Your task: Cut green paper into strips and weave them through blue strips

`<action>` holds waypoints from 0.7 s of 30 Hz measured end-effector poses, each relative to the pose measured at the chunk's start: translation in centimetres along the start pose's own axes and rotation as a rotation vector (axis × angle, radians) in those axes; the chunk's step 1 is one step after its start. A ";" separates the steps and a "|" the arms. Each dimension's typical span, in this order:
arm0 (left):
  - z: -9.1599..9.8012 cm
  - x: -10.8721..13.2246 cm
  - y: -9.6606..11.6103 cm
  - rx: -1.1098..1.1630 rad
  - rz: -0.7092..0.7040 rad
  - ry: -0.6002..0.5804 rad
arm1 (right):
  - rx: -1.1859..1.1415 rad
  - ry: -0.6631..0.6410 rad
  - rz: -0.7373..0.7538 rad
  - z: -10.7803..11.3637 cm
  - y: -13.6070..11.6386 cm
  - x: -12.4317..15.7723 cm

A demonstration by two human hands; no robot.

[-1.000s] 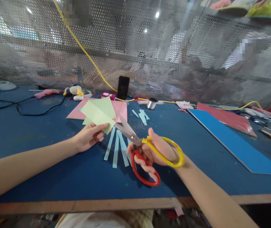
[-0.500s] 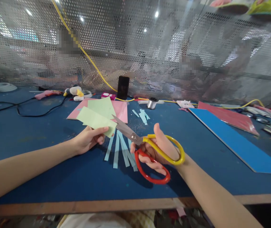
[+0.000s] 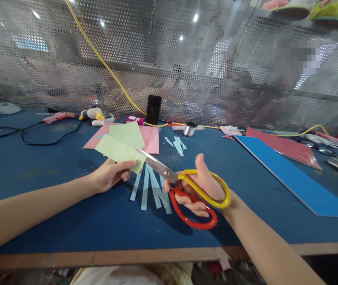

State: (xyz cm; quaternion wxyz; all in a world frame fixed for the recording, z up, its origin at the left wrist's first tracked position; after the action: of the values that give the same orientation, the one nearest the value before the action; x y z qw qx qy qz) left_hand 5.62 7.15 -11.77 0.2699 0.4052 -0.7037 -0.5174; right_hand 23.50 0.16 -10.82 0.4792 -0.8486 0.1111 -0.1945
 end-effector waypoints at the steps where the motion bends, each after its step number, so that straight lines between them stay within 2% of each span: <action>1: -0.2 0.0 0.1 -0.022 -0.009 -0.017 | -0.007 -0.017 -0.006 -0.2 0.1 -0.1; 4: -0.6 0.1 0.2 -0.085 -0.029 -0.059 | -0.019 -0.026 -0.010 -0.6 0.3 -0.4; 8: -0.6 0.2 0.3 -0.076 -0.038 -0.053 | 0.001 -0.010 0.023 -0.6 0.2 -0.8; 15: -0.8 0.3 0.8 -0.076 -0.028 -0.048 | 0.048 0.099 0.034 0.3 0.0 -0.6; 18: -2.3 0.8 0.7 -0.158 -0.014 -0.165 | 0.000 0.108 0.142 0.6 -1.3 -0.2; 21: -3.5 1.2 0.0 -0.220 0.023 -0.273 | -0.051 0.058 0.240 0.5 -2.5 0.5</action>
State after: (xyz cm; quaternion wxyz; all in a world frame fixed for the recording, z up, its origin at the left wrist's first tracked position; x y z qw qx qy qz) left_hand 7.77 4.39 -10.74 0.2204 0.2913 -0.6776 -0.6384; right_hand 24.14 1.67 -8.76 0.4738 -0.8352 0.2306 -0.1575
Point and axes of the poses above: each hand's wrist, its own x-axis away from the middle knuckle, its own z-axis out of the back of the hand, y = z × x, the point moved 9 cm from there along -x, towards the middle knuckle, and after that the axes turned 11 degrees about -y, right-handed, at the moved point
